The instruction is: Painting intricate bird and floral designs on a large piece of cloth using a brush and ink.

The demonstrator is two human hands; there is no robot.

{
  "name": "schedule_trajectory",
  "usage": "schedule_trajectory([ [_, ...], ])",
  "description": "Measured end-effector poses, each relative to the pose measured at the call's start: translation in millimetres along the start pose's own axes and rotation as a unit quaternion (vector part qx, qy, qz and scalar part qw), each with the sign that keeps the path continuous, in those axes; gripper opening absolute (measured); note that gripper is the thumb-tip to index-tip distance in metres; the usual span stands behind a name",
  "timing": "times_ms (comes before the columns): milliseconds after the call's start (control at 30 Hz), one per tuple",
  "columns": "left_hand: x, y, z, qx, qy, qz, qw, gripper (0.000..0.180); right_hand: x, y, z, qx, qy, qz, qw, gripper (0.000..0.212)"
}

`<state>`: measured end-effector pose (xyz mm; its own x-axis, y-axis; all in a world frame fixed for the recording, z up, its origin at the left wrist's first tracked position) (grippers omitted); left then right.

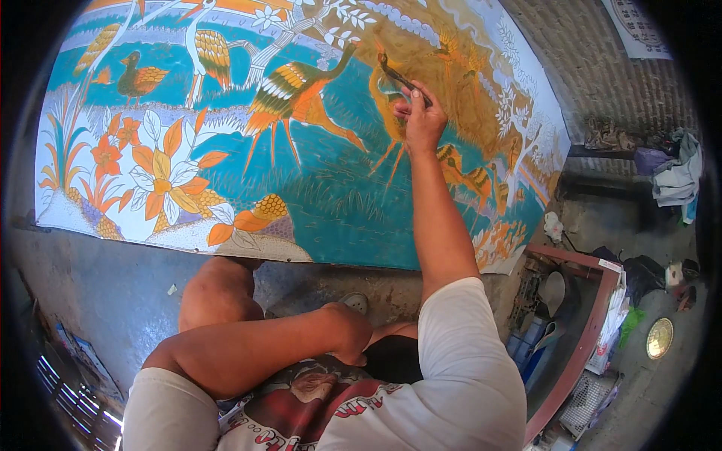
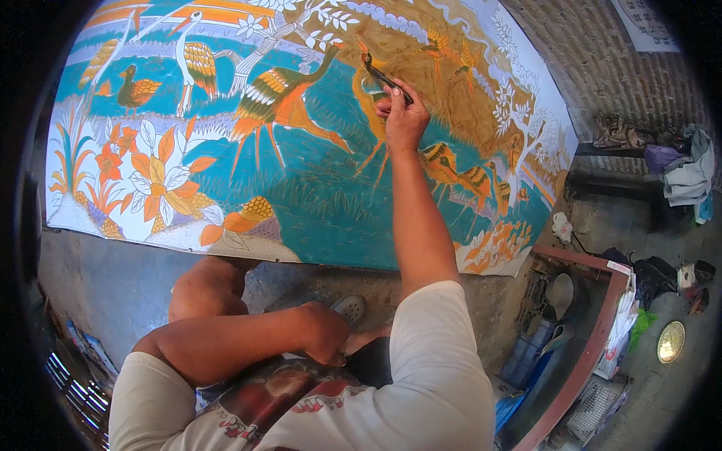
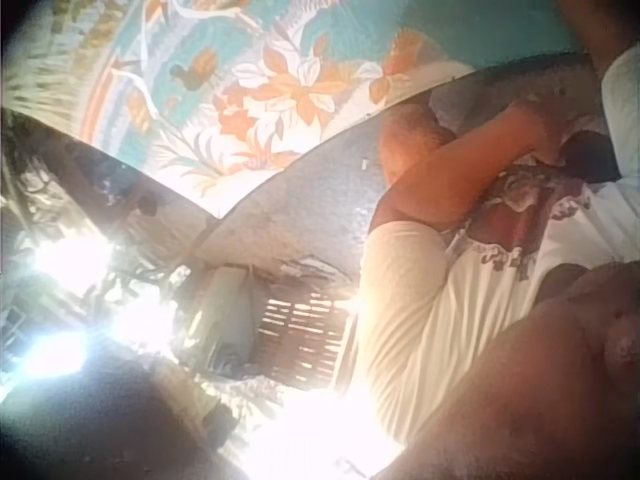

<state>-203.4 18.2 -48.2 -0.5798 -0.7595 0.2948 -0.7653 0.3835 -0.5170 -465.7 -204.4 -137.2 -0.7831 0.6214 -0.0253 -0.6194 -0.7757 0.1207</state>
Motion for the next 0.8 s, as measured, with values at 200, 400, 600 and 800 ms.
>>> schedule_trajectory([
  [200,10,-8,-2,-0.005,-0.007,0.006,1.0,0.046,2,3,5,-0.003,0.031,-0.018,0.999,0.028],
  [400,4,3,2,0.013,0.016,0.015,1.0,0.053,9,-12,21,-0.038,0.082,-0.049,0.995,0.028],
  [600,2,9,10,0.03,0.018,0.003,0.999,0.056,66,-105,29,-0.192,0.279,-0.073,0.938,0.032],
  [800,-24,41,43,-0.022,0.027,-0.024,0.999,0.061,243,-237,50,-0.215,0.271,-0.195,0.918,0.034],
])
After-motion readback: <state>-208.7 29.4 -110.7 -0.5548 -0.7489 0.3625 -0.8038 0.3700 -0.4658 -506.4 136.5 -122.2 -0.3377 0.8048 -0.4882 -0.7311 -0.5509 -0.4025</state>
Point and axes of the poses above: each hand's wrist, its own y-axis towards the middle knuckle, its own x-axis out of the back of the hand, z = x × y, the point moved 1 cm from there along y, towards the middle knuckle, and after that the axes turned 3 degrees about -z, right-handed, at the moved point
